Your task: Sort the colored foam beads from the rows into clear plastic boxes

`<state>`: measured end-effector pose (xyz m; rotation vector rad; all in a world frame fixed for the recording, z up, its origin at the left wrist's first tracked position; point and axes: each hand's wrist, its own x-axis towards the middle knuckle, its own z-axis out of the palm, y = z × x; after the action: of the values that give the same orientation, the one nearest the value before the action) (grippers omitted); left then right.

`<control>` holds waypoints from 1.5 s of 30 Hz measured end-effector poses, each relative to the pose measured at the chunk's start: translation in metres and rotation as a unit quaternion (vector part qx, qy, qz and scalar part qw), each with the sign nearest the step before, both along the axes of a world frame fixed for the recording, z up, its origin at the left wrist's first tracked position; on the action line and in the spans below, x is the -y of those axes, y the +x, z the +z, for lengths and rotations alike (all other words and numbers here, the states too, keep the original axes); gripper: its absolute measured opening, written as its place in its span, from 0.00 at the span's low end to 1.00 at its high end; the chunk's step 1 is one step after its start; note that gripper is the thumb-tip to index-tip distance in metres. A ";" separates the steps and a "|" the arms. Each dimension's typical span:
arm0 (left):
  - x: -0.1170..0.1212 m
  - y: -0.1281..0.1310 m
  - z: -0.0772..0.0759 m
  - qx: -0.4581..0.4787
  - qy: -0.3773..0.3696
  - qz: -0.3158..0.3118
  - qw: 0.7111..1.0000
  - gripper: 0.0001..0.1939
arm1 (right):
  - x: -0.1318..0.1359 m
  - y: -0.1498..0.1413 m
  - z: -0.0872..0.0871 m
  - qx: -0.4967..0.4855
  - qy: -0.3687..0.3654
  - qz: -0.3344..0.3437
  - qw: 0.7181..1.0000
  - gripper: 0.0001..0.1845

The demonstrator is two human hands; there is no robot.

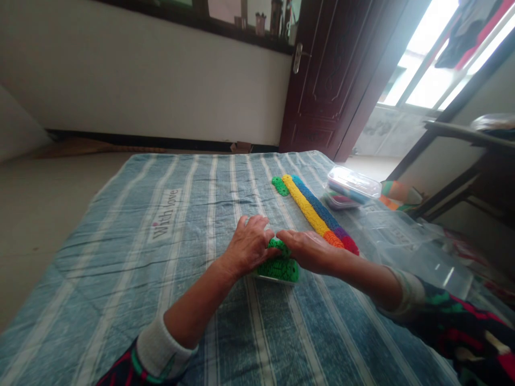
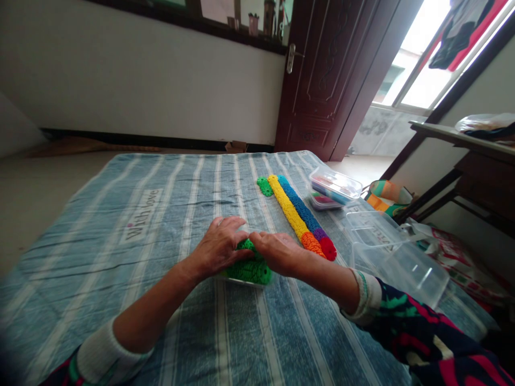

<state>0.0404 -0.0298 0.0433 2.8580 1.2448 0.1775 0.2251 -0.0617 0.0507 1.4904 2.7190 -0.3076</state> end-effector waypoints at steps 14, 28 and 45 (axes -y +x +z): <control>0.000 0.001 0.002 0.106 -0.026 -0.053 0.993 0.03 | -0.005 -0.001 0.003 0.037 0.016 -0.031 0.999 0.17; 0.004 0.005 -0.009 0.035 -0.037 -0.079 0.996 0.10 | -0.006 0.001 0.003 -0.021 0.014 0.005 1.000 0.19; 0.010 0.001 0.000 0.029 -0.059 -0.078 0.995 0.07 | -0.167 0.036 0.010 0.055 0.121 -0.130 0.983 0.20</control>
<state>0.0412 -0.0401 0.0431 2.8112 0.9818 0.1749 0.2607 0.1049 0.0607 1.8674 2.5485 0.1041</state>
